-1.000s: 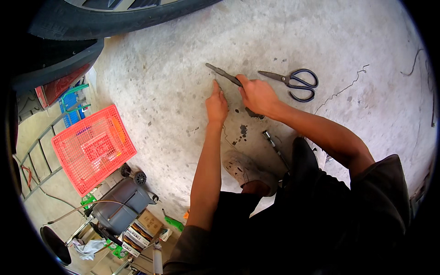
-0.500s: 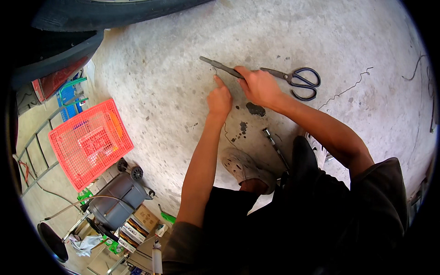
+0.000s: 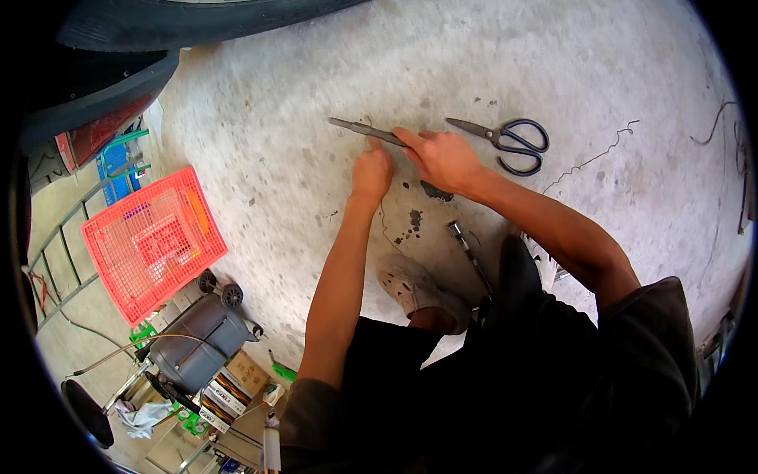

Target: The person uses a metal rod and scissors to remove debris from a car tire's tread, then walks to a tool chest, opens a drawer, and selects a socket wrench. The person returns toward the vehicle carrying the tool.

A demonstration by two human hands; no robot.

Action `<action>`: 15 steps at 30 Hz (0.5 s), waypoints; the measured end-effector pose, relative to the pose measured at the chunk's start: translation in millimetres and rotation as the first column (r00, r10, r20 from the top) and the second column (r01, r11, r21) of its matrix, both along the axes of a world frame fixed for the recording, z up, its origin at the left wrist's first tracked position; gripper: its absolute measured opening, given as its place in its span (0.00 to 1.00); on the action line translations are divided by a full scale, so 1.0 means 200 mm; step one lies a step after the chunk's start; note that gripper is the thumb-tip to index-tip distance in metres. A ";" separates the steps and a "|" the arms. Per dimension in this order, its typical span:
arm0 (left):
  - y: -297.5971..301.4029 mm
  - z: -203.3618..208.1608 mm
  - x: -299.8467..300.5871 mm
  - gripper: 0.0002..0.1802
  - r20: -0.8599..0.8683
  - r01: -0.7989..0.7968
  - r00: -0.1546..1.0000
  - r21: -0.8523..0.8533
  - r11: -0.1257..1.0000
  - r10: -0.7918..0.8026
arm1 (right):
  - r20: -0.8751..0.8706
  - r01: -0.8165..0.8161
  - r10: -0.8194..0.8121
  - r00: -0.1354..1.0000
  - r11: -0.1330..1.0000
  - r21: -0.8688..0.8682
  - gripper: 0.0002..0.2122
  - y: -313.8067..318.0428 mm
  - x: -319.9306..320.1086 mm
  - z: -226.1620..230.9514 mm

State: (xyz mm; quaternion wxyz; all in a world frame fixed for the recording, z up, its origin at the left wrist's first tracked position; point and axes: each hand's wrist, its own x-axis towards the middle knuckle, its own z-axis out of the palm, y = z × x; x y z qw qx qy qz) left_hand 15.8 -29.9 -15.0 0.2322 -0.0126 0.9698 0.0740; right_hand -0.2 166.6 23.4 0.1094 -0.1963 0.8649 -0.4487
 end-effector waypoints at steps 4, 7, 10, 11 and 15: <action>-0.01 0.01 -0.01 0.34 0.015 0.007 1.000 0.008 1.000 -0.008 | -0.064 0.108 -0.116 0.991 0.988 -0.108 0.17 -0.01 0.01 0.02; 0.00 0.07 -0.05 0.32 0.078 -0.008 0.997 0.036 0.999 0.006 | -0.034 0.036 -0.033 0.999 0.995 0.089 0.18 0.00 0.03 -0.14; -0.02 0.09 -0.05 0.30 0.075 -0.017 0.997 0.058 0.998 0.012 | -0.026 0.001 0.003 1.000 0.987 0.160 0.18 -0.01 0.07 -0.17; -0.03 0.09 -0.05 0.30 0.063 -0.017 0.998 0.062 0.998 0.013 | -0.033 0.007 -0.002 0.999 0.989 0.148 0.19 -0.02 0.08 -0.15; 0.00 0.12 -0.06 0.28 0.070 -0.042 0.997 0.064 0.997 0.038 | -0.057 0.112 -0.113 0.992 0.993 -0.019 0.19 -0.02 0.09 -0.06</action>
